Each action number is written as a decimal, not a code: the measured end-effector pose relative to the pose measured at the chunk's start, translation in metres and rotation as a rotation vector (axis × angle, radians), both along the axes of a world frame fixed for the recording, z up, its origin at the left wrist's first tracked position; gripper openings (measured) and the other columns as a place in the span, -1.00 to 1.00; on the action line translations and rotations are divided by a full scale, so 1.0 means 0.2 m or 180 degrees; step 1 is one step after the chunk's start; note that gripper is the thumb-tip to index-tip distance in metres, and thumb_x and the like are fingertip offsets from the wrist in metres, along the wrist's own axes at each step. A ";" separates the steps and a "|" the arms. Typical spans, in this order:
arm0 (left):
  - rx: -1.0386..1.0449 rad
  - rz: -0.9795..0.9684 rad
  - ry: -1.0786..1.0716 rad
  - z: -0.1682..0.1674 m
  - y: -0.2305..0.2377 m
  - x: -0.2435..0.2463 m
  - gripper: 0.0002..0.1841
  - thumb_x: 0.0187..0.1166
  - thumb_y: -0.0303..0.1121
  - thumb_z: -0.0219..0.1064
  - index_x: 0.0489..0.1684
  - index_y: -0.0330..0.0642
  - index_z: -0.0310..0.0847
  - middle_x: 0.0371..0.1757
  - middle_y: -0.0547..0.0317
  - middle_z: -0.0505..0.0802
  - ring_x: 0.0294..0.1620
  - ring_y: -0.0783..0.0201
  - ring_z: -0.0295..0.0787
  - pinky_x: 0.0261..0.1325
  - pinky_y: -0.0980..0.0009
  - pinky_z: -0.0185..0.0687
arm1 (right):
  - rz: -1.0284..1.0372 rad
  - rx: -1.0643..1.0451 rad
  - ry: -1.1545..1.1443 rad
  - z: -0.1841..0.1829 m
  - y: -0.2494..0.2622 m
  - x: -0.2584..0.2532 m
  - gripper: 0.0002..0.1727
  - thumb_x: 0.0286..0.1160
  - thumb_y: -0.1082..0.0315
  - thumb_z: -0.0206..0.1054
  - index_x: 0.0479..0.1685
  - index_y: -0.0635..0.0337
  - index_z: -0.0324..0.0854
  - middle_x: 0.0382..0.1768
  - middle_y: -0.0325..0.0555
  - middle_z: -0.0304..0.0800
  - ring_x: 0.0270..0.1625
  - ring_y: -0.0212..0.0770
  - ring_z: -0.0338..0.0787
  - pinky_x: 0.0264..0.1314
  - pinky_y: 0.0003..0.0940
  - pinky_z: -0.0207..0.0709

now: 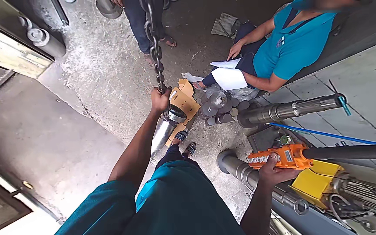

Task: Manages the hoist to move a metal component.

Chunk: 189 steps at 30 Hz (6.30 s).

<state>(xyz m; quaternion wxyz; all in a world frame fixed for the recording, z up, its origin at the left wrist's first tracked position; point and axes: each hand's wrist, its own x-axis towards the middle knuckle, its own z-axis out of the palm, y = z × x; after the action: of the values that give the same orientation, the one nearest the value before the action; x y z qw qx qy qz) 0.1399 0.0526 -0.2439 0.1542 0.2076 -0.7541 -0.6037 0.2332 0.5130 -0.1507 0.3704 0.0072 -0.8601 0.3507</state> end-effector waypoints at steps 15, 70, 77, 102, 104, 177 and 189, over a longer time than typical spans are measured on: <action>0.0004 -0.0101 0.0360 0.14 -0.08 0.08 -0.61 0.60 -0.26 0.27 -0.72 0.08 0.29 -0.79 0.47 0.44 -0.79 0.46 0.38 -0.61 0.39 0.40 | 0.0073 -0.0170 -0.0120 0.01 -0.08 -0.05 -0.01 0.39 0.00 0.45 0.33 0.92 0.15 0.06 0.39 0.70 0.16 -0.40 0.81 0.32 -0.54 0.63; -0.0244 -0.0347 0.0572 0.41 -0.05 -0.02 -0.55 0.58 -0.31 0.25 -0.84 0.08 0.23 -0.82 0.45 0.39 -0.82 0.46 0.29 -0.66 0.36 0.23 | 0.0115 -0.0283 -0.0028 0.02 -0.05 0.02 -0.11 0.49 0.31 0.45 0.46 0.93 0.00 0.26 0.53 0.59 0.38 -0.10 0.74 0.47 -0.34 0.60; -0.0098 -0.0289 0.0657 0.50 -0.07 -0.03 -0.56 0.60 -0.33 0.25 -0.82 0.06 0.26 -0.83 0.43 0.41 -0.84 0.46 0.30 -0.71 0.37 0.27 | 0.0358 -0.0525 -0.0124 0.01 -0.06 0.00 -0.06 0.49 0.30 0.44 0.48 0.89 -0.12 0.16 0.41 0.64 0.24 -0.09 0.82 0.38 -0.18 0.71; -0.0204 -0.0263 0.0770 0.61 -0.13 -0.03 -0.55 0.62 -0.32 0.26 -0.81 0.07 0.25 -0.83 0.44 0.39 -0.84 0.46 0.28 -0.70 0.38 0.25 | -0.0005 -0.0190 -0.0097 0.02 -0.12 0.03 -0.05 0.39 0.28 0.51 0.46 0.94 0.03 0.24 0.54 0.60 0.36 -0.16 0.75 0.46 -0.42 0.59; -0.0226 -0.0259 0.0783 0.61 -0.13 -0.04 -0.55 0.63 -0.33 0.25 -0.81 0.07 0.26 -0.84 0.45 0.39 -0.85 0.46 0.27 -0.71 0.39 0.22 | -0.0012 -0.0124 -0.0035 0.01 -0.10 0.03 -0.07 0.42 0.24 0.51 0.44 0.92 0.08 0.22 0.52 0.62 0.36 -0.17 0.75 0.46 -0.42 0.58; -0.0394 -0.0492 0.0747 1.15 -0.03 -0.36 -0.69 0.56 -0.42 0.28 -0.70 -0.11 0.53 -0.72 0.30 0.55 -0.69 0.39 0.49 -0.53 0.38 0.48 | -0.0348 0.0121 -0.0088 0.06 -0.08 0.25 0.03 0.36 0.04 0.52 0.39 0.93 0.12 0.22 0.58 0.60 0.39 -0.24 0.72 0.50 -0.50 0.49; -0.0402 -0.0656 0.0584 1.19 -0.01 -0.41 -0.61 0.45 -0.60 0.29 -0.85 -0.11 0.39 -0.80 0.28 0.48 -0.74 0.41 0.43 -0.57 0.45 0.41 | -0.0297 -0.0052 -0.0024 0.04 -0.09 0.24 0.09 0.33 0.04 0.55 0.42 0.94 0.04 0.24 0.55 0.59 0.39 -0.24 0.72 0.49 -0.48 0.51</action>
<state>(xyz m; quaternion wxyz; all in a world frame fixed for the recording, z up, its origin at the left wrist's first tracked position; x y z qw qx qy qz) 0.0582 0.0507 -0.0066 0.1725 0.0629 -0.7906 -0.5841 0.2817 0.4956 -0.1435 0.3832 -0.0372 -0.8579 0.3401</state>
